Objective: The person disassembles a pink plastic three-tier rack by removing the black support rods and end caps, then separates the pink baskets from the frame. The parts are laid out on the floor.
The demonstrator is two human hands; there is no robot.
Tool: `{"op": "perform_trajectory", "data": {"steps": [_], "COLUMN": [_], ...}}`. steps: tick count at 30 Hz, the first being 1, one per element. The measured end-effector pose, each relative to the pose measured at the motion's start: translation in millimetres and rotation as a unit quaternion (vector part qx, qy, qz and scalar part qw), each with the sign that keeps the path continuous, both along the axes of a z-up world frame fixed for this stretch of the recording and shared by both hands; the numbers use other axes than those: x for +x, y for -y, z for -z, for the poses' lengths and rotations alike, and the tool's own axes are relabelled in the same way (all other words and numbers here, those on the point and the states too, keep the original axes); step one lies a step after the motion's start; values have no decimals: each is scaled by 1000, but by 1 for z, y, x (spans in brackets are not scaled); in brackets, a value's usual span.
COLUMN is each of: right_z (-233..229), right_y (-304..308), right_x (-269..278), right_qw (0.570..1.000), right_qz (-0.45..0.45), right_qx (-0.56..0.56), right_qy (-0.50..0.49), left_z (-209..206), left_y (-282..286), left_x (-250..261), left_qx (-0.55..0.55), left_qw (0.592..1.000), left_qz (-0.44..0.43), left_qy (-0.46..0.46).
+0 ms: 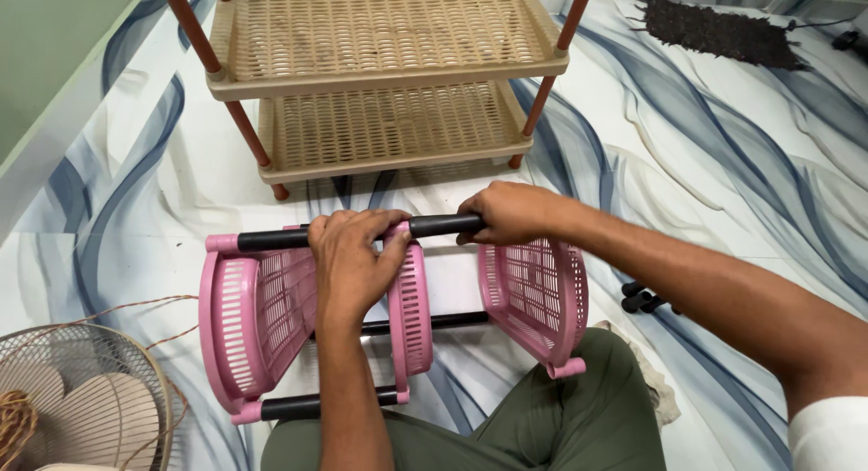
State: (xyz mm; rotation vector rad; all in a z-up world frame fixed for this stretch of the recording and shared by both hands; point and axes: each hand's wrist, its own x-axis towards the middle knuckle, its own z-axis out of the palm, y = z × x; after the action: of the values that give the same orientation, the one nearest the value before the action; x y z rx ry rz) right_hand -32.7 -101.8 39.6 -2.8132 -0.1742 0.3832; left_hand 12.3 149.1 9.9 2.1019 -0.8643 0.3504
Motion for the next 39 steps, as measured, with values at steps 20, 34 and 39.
{"op": "perform_trajectory", "data": {"steps": [20, 34, 39], "right_z": [3, -11, -17], "right_y": [8, 11, 16], "right_x": [18, 11, 9], "right_qw": [995, 998, 998], "right_qz": [11, 2, -12], "right_qx": [45, -37, 43], "right_qy": [-85, 48, 54], "left_z": [6, 4, 4], "left_y": [3, 5, 5], "left_x": [6, 4, 7], "left_qx": [-11, -12, -28], "left_qw": [1000, 1000, 999], "left_qz": [-8, -20, -21], "left_qy": [17, 13, 37]}}
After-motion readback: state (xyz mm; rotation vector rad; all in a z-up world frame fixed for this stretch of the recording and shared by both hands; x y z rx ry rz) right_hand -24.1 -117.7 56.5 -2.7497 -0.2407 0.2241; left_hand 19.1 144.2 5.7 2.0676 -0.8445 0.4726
